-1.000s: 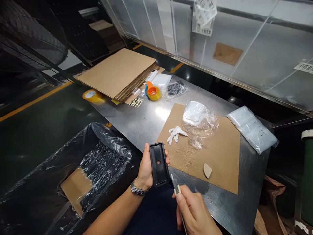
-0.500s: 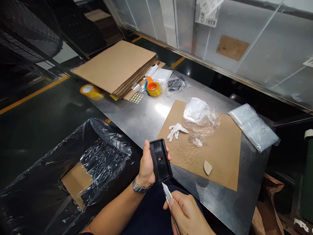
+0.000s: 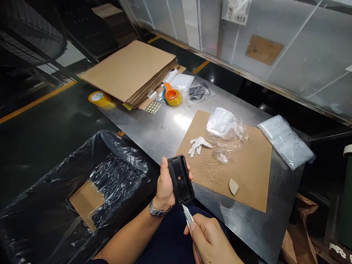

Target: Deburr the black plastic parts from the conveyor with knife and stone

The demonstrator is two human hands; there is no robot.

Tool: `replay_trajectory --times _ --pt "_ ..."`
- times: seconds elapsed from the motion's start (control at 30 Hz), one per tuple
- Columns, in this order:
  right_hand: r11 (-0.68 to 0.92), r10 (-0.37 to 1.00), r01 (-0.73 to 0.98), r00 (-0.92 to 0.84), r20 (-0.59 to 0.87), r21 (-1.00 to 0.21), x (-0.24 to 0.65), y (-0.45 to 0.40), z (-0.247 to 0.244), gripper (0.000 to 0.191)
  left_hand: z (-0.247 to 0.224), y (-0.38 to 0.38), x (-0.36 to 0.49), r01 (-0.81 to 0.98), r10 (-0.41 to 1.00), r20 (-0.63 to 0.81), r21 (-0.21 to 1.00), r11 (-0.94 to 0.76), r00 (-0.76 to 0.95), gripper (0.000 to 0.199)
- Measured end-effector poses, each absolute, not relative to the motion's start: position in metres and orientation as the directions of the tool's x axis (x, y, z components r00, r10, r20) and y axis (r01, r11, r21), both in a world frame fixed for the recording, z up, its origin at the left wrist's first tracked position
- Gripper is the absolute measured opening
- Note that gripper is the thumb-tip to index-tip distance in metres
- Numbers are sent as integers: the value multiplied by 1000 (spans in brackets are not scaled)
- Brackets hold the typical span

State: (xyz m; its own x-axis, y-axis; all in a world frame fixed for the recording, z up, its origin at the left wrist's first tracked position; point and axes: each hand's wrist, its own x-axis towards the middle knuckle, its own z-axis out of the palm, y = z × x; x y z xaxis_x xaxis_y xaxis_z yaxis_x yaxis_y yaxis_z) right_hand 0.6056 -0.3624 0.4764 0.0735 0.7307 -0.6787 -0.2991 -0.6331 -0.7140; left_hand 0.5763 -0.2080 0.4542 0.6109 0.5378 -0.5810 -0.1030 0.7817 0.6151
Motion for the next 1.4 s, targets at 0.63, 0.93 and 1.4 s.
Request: replay_trajectory --times 0.63,0.93,1.4 --pt "-656 723 -222 91 -685 -721 602 -362 476 48 456 -212 577 -186 634 -529 667 722 564 48" --pt "-652 717 -277 76 -692 -706 600 -359 476 51 457 -213 577 -217 633 -527 646 732 567 49" --pt "-627 756 -105 156 -636 -772 606 -367 478 42 459 -211 577 -271 654 -487 641 718 579 49"
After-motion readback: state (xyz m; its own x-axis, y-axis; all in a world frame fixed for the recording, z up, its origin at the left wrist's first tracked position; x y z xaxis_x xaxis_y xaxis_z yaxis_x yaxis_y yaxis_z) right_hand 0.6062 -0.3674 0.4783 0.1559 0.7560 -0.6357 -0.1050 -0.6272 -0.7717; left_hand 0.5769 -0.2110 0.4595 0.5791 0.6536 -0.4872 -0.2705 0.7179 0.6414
